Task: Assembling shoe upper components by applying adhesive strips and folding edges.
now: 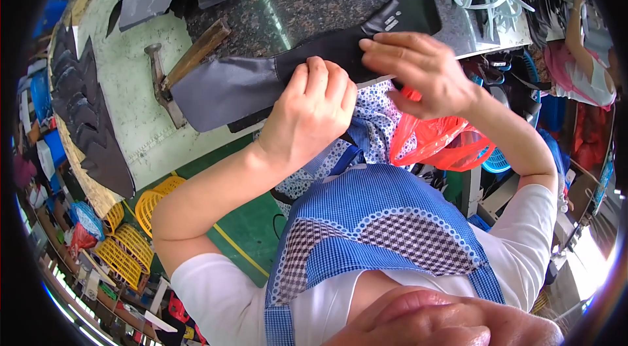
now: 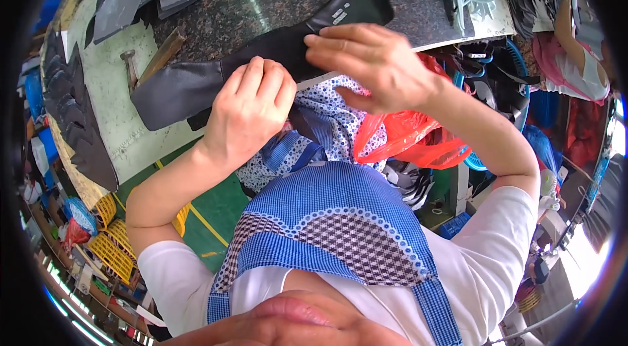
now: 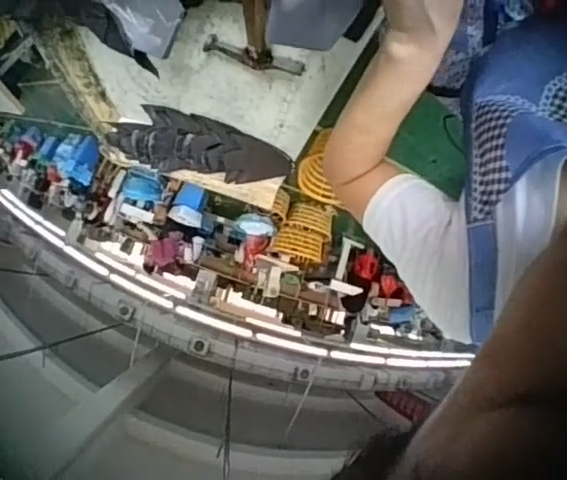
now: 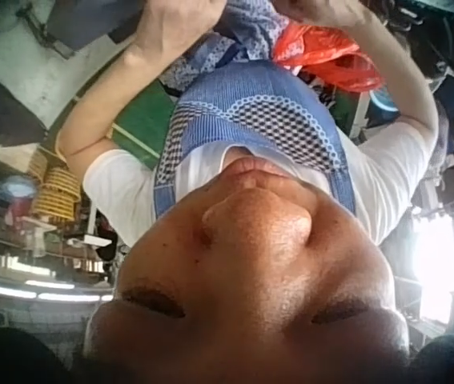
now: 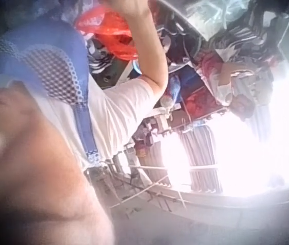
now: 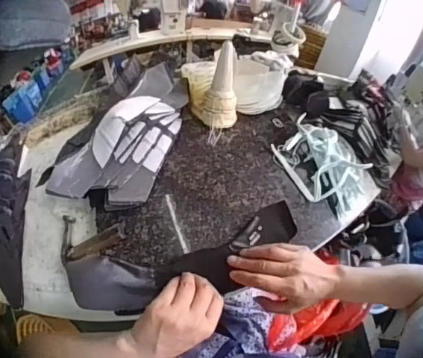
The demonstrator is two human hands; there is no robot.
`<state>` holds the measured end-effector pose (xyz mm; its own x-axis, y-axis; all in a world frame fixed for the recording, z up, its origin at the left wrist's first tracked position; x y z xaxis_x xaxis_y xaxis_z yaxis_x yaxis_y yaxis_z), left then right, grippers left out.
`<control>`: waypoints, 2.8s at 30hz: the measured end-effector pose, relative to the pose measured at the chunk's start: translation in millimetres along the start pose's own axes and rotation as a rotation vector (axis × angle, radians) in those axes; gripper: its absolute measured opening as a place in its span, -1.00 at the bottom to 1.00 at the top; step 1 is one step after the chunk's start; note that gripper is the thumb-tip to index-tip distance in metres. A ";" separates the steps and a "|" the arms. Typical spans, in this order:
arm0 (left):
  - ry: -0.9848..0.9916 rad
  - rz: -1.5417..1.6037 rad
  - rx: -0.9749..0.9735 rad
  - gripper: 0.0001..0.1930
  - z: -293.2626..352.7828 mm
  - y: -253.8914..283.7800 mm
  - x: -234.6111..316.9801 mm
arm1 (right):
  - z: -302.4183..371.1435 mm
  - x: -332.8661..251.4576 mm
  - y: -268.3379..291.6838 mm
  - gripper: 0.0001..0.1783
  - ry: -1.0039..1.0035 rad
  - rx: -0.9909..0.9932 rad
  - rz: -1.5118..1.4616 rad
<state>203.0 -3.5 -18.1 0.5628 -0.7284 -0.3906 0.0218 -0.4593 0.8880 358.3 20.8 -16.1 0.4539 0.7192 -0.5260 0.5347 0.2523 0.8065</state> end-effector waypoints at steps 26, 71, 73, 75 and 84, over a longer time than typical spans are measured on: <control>0.127 0.423 -0.213 -0.73 -14.7 8.2 -24.2 | -15.1 4.8 -9.7 -0.44 0.053 -0.120 -0.374; 0.693 1.816 0.222 -0.82 47.8 -2.6 -110.8 | -14.1 -34.5 9.6 -0.73 -0.327 0.153 -1.133; 0.707 1.916 0.213 -0.77 39.5 2.0 -101.3 | -16.7 -34.3 4.3 -0.74 -0.369 0.230 -1.300; 0.601 1.828 0.270 -0.79 19.5 15.4 -92.9 | -22.0 -23.3 -18.9 -0.74 -0.429 0.369 -1.654; 0.767 1.518 0.194 -0.88 1.1 -0.1 -93.1 | -22.0 -2.2 -52.7 -0.67 -0.466 0.417 -1.956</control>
<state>149.7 63.8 17.9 0.2216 -0.1714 0.9600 -0.9268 0.2691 0.2620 313.4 20.1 -51.5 -0.7291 -0.4671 -0.5002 0.4985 0.1384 -0.8558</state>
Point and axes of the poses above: each hand's wrist, its own z-axis away from the middle knuckle, its own y-axis out of the back of the hand, x = y × z, the point moved 7 cm from there along -z, towards the middle knuckle, and after that the axes turned 11 degrees about -z, right-handed, at the moved point
